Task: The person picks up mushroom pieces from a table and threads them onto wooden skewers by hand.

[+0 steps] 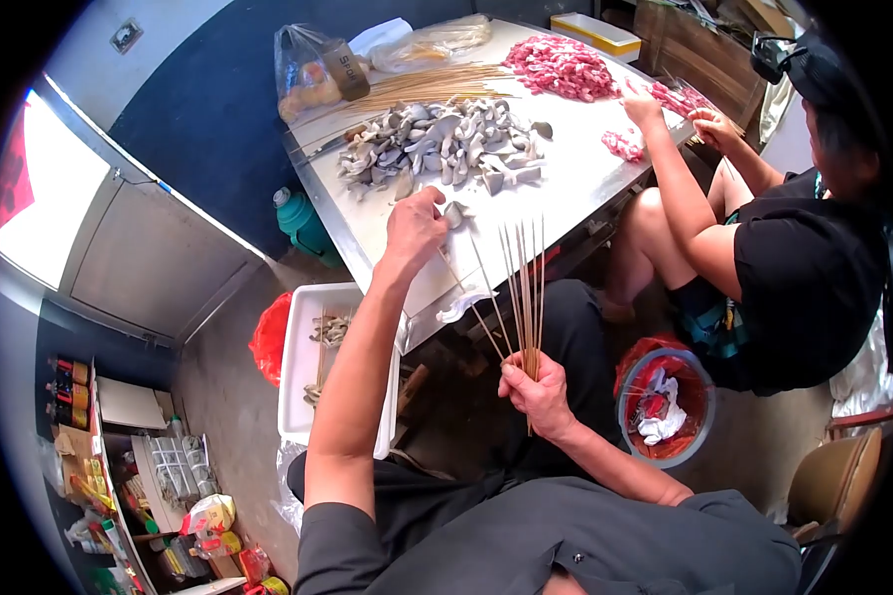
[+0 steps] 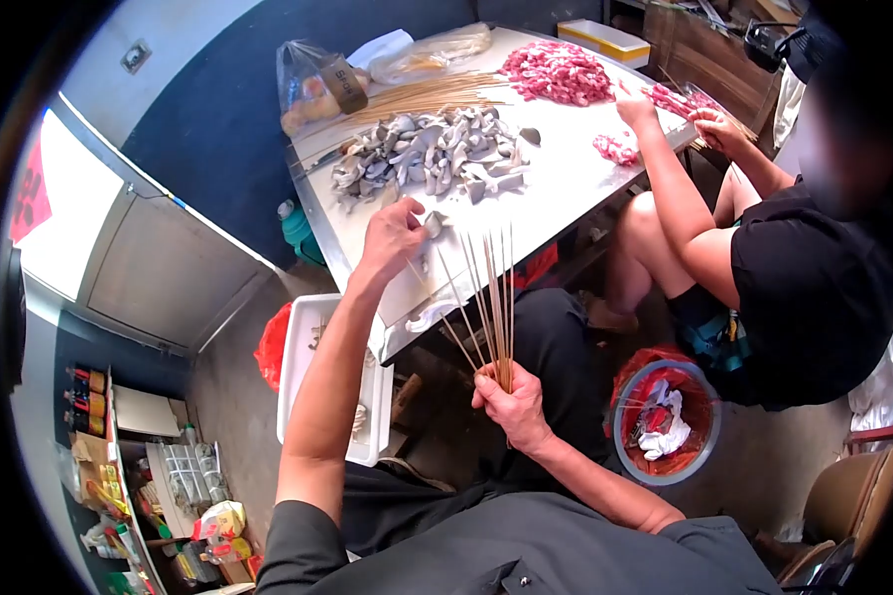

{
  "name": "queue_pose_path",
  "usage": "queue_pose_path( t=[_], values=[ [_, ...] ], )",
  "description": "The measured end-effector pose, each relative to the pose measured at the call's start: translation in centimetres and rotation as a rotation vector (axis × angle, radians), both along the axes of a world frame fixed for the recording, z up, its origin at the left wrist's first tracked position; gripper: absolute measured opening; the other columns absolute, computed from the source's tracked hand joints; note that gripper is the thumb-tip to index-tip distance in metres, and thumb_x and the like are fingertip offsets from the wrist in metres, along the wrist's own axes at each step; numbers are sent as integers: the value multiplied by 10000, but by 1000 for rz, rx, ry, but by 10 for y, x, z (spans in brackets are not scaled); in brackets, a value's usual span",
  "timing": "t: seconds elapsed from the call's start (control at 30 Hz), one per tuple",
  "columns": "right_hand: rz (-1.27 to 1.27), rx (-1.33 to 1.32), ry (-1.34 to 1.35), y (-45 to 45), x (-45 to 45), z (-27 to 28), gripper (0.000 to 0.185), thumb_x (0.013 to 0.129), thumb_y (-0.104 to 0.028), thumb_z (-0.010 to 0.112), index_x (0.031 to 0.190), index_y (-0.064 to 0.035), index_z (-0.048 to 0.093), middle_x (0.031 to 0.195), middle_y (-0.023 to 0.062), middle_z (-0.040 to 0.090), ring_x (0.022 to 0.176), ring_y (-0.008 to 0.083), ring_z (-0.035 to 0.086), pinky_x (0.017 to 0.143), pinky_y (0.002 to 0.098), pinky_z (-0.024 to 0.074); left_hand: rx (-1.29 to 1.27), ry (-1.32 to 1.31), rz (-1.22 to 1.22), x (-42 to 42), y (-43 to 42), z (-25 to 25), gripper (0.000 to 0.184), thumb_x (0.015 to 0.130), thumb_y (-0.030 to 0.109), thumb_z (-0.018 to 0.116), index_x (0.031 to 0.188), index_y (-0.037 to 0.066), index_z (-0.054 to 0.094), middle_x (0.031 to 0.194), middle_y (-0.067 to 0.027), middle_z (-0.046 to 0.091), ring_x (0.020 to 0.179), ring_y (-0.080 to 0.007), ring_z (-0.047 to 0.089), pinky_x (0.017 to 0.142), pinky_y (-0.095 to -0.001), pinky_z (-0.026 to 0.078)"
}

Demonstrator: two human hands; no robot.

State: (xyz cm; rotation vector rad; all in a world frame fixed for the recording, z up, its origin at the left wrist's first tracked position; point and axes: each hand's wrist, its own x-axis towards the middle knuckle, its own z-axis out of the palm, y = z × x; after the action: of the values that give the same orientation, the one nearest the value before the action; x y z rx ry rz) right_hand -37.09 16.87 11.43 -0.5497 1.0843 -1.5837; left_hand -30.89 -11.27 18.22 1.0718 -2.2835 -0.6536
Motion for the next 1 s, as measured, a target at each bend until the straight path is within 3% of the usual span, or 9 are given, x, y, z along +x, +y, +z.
queue_pose_path(
  t=[0.03, 0.1, 0.23, 0.3, 0.33, 0.4, 0.57, 0.8, 1.0],
  values=[
    [10, -2, 12, 1, 0, 0, 94, 922, -132, 583, 939, -46, 551, 662, 42, 591, 438, 23, 388, 396, 168, 279, 1, -2, 0, 1, 3, 2, 207, 709, 82, 618, 904, 26, 656, 786, -162, 640, 732, -288, 636, 678, -369, 493],
    [15, -2, 3, 0, 1, 0, 94, 922, -133, 582, 937, -46, 551, 662, 42, 591, 438, 23, 388, 396, 169, 279, -13, 74, -64, 6, 9, 5, 285, 728, 55, 609, 997, -39, 607, 691, -126, 614, 621, -202, 600, 597, -310, 474],
    [26, 15, -19, -1, 1, 4, 71, 912, -111, 578, 896, -42, 570, 641, 12, 586, 465, 19, 410, 432, 172, 313, -206, 73, -106, 26, 12, 0, 251, 738, 20, 597, 979, -51, 598, 719, -91, 618, 635, -173, 612, 606, -284, 479],
    [31, 18, -30, -1, 3, 4, 70, 911, -111, 576, 894, -43, 569, 638, 12, 585, 463, 18, 408, 430, 173, 312, 174, 258, -105, 34, 17, -1, 172, 789, -1, 583, 959, -29, 589, 763, -65, 619, 681, -153, 628, 637, -262, 487],
    [30, 25, -40, -1, 3, 3, 70, 911, -110, 574, 892, -43, 567, 636, 12, 583, 461, 18, 406, 428, 174, 311, 172, 256, -105, 37, 26, 4, 172, 789, -1, 583, 959, -29, 589, 763, -65, 619, 681, -153, 628, 637, -262, 487],
    [37, 32, -38, 0, 3, 3, 70, 911, -110, 573, 890, -44, 566, 635, 11, 582, 459, 18, 404, 426, 175, 310, 508, 615, -102, 44, 48, 9, 90, 847, -4, 575, 936, -2, 572, 828, -69, 625, 746, -153, 650, 674, -257, 501],
    [63, 49, -42, 1, 6, 3, 70, 911, -111, 572, 888, -45, 564, 632, 10, 578, 458, 18, 403, 423, 176, 308, 734, 981, -33, 53, 81, -5, 88, 893, 3, 587, 953, 2, 523, 920, -121, 632, 876, -237, 680, 816, -335, 558],
    [89, 57, -42, 2, 9, 2, 67, 911, -107, 575, 887, -46, 562, 627, 11, 575, 437, 16, 387, 399, 176, 282, 809, 1166, -13, 59, 94, -8, 161, 865, -80, 528, 993, 15, 505, 996, -159, 625, 944, -329, 666, 809, -381, 583],
    [95, 54, -54, 2, 10, 1, 54, 912, -96, 576, 893, -47, 563, 625, 11, 574, 436, 16, 384, 399, 176, 279, 756, 1225, -39, 59, 95, -7, 169, 870, -82, 538, 996, 30, 516, 1020, -154, 626, 937, -325, 670, 789, -371, 591]
  ],
)
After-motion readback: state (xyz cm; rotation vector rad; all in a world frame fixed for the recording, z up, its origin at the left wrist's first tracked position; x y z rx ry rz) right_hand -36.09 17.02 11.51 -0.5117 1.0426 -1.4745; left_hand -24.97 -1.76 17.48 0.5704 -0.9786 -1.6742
